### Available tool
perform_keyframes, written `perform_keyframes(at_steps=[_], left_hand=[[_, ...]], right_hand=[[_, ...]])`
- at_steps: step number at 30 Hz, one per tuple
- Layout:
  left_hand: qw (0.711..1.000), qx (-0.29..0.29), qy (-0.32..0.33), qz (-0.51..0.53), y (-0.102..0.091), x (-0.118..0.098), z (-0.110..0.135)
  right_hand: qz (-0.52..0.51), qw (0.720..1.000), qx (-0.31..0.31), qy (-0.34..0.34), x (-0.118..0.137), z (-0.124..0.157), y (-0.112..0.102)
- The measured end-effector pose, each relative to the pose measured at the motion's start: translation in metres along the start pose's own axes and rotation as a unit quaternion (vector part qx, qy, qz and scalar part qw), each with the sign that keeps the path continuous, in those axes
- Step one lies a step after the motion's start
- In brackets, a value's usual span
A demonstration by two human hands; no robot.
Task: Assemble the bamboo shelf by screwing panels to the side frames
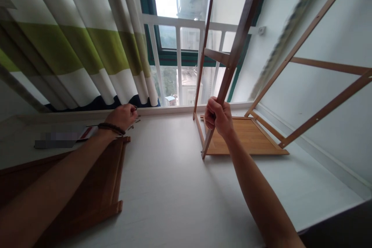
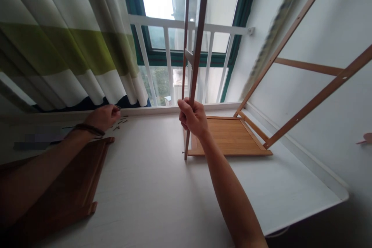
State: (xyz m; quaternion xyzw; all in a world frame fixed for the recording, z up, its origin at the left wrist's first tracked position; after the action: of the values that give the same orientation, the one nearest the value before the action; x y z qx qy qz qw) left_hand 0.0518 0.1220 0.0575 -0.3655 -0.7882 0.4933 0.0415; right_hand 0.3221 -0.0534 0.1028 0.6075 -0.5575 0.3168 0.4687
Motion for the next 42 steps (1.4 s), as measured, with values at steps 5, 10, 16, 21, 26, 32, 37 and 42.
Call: perform_keyframes(at_steps=[5,10,16,21,26,32,37,42], left_hand=[[0.933,0.041,0.007,0.357,0.039,-0.109,0.049],[0.810,0.026,-0.080,0.581,0.091,-0.160,0.101],[0.787,-0.008,-0.098,0.609,0.104,-0.160,0.098],[0.784,0.053,-0.089,0.613,0.104,-0.165,0.103],[0.775,0.076,-0.101,0.619,0.106,-0.165,0.108],[0.783,0.067,-0.099,0.611,0.108,-0.165,0.106],[0.782,0.095,-0.108,0.607,0.109,-0.168,0.108],[0.776,0.088,-0.131,0.610,0.111,-0.164,0.108]], right_hand=[[0.019,1.000,-0.001,-0.017,0.002,0.000,0.000],[0.026,0.999,0.008,-0.025,0.002,-0.001,0.000],[0.035,0.999,0.018,-0.034,0.004,-0.001,-0.001],[0.043,0.998,0.015,-0.030,0.004,-0.001,-0.001],[0.051,0.998,0.016,-0.036,0.006,0.000,0.000],[0.053,0.998,0.021,-0.036,0.006,0.000,0.002],[0.076,0.997,0.013,-0.033,0.006,-0.001,0.003],[0.087,0.996,-0.001,-0.025,0.006,-0.001,0.002]])
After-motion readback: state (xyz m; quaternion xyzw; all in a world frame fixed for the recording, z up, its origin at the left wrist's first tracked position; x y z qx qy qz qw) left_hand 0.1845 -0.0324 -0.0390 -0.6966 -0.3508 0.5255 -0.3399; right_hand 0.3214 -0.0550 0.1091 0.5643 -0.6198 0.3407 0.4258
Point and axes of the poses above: each hand's wrist, its own z-axis away from the middle knuckle, its own y-axis out of the palm, x = y × z, the point moved 6 cm from there along -z, towards the middle knuckle, and after that the axes turned 12 degrees about y, right-handed, at the moved point
